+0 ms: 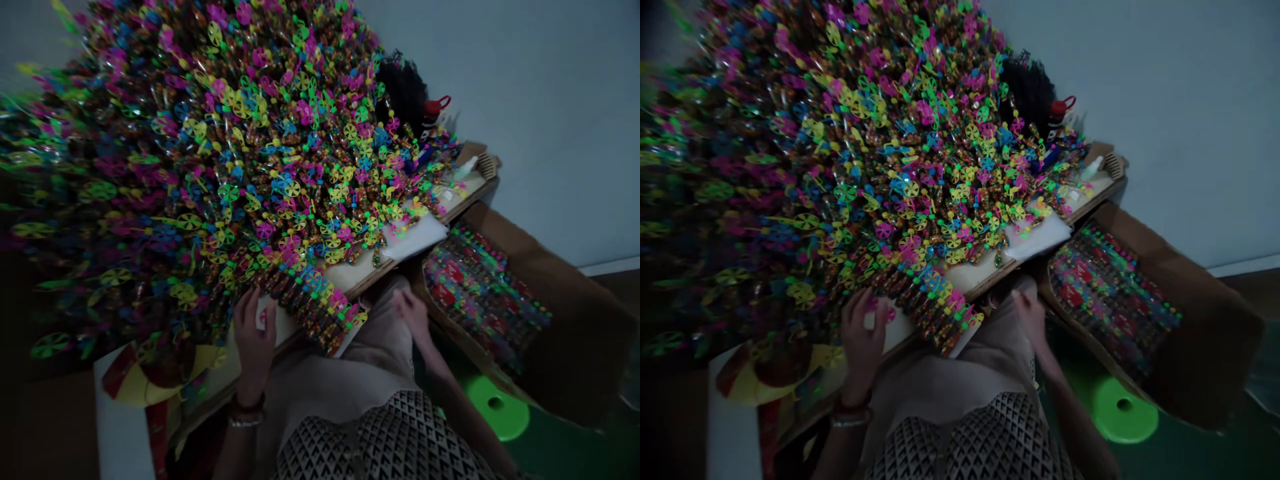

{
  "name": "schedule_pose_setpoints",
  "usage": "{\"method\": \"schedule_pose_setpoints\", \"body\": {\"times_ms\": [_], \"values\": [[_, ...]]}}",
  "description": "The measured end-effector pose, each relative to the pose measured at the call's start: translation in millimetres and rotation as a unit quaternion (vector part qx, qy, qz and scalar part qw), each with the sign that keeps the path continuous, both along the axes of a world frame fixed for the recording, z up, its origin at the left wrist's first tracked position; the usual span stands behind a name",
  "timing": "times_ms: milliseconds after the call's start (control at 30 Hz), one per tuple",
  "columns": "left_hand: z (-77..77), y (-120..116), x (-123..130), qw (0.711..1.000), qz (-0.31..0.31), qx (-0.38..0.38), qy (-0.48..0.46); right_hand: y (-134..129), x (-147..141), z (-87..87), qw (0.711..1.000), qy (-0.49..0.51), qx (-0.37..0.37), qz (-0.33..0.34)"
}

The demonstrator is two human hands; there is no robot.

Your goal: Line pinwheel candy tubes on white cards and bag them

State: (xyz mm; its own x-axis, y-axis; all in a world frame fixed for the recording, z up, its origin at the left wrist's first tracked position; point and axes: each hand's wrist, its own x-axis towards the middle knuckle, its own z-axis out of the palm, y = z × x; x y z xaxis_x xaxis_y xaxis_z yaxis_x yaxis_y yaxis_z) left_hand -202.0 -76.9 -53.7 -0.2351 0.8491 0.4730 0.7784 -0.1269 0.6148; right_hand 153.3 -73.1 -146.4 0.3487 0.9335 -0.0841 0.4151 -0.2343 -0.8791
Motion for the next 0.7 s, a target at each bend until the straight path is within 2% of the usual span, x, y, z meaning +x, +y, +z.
{"method": "schedule_pose_setpoints", "body": {"times_ms": [100,167,267,367,467,600,700], "values": [[7.7,-10.2,15.5,0.999,-0.042,0.007,-0.02,73.7,56.2,12.1,0.976,-0.198,0.08,-0.038],[11.9,-12.2,27.6,0.996,-0.089,0.005,-0.021,122.3,76.6,19.5,0.943,-0.327,0.059,-0.028],[16.8,-13.8,41.4,0.991,-0.13,0.006,-0.012,171.7,87.6,26.1,0.907,-0.42,-0.029,0.013],[20.0,-17.3,44.3,0.992,-0.129,0.007,-0.013,187.0,93.7,27.9,0.892,-0.446,-0.065,0.035],[22.8,-18.4,39.9,0.992,-0.125,0.009,-0.021,183.5,104.1,30.7,0.881,-0.472,-0.035,0.017],[29.0,-8.8,40.9,0.989,-0.142,0.028,-0.029,184.0,109.5,40.8,0.863,-0.505,0.0,0.004],[35.1,-0.5,53.3,0.982,-0.181,0.032,-0.042,194.1,100.9,46.8,0.868,-0.491,-0.063,0.049]]}}
